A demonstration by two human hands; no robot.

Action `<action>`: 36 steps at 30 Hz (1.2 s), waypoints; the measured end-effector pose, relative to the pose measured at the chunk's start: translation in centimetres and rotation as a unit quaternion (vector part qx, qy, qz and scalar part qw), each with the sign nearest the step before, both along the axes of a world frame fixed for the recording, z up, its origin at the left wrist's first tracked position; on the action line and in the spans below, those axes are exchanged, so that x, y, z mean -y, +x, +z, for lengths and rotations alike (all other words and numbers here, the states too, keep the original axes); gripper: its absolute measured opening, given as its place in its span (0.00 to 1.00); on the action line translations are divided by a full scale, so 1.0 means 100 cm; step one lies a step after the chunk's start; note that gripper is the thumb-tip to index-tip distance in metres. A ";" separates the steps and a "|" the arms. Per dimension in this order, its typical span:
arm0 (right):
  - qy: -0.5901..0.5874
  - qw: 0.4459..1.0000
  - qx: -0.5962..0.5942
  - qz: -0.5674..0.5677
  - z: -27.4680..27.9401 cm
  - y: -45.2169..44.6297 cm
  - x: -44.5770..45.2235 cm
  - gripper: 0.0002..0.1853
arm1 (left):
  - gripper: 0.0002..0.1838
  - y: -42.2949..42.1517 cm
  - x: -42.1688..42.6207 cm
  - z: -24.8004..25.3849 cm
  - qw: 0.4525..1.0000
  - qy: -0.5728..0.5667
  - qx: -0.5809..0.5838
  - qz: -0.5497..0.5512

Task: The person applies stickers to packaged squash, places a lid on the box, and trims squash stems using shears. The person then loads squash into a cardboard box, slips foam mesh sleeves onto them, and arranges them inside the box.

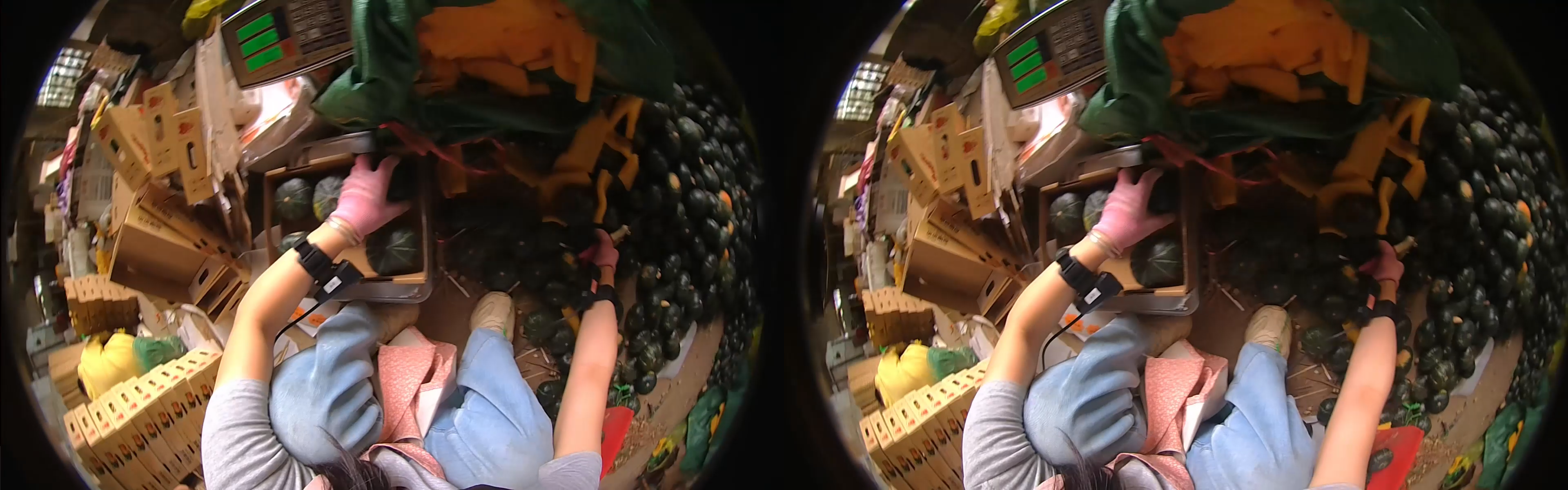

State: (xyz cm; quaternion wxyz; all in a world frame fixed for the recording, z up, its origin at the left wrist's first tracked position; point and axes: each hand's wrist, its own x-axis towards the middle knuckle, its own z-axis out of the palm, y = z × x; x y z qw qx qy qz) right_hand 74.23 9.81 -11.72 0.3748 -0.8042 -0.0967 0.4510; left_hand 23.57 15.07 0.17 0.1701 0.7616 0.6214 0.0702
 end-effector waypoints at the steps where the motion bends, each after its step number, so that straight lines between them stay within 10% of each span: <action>1: 0.021 0.996 0.083 0.039 0.009 -0.016 0.001 0.25 | 0.43 0.009 0.000 0.002 0.998 0.008 -0.056 0.003; 9: 0.116 0.992 -0.023 -0.046 0.024 -0.045 -0.009 0.18 | 0.39 0.006 0.003 0.042 0.976 -0.070 0.198 0.050; 13: 0.133 0.982 0.100 -0.090 -0.032 -0.034 -0.018 0.16 | 0.36 0.024 0.012 0.073 0.724 -0.290 0.616 0.107; 20: 0.304 0.948 -0.092 -0.015 0.070 -0.051 0.043 0.10 | 0.36 0.075 0.018 0.085 0.673 -0.418 0.610 0.023; 26: 0.331 0.937 -0.095 0.063 0.160 -0.104 0.066 0.24 | 0.44 0.127 0.037 0.083 0.617 -0.462 0.636 0.015; 29: 0.400 0.895 0.071 0.183 0.192 -0.145 0.060 0.28 | 0.51 0.137 0.047 0.087 0.524 -0.600 0.600 0.074; 32: 0.485 0.734 0.267 0.393 0.214 -0.183 0.046 0.34 | 0.52 0.125 0.044 0.079 0.380 -0.672 0.629 0.091; 33: 0.502 0.724 0.180 0.438 0.208 -0.190 0.044 0.36 | 0.48 0.115 0.048 0.070 0.655 -0.396 0.632 -0.119; 36: 0.465 0.708 0.141 0.513 0.222 -0.197 0.040 0.37 | 0.36 0.090 0.057 0.085 0.492 -0.549 0.668 0.102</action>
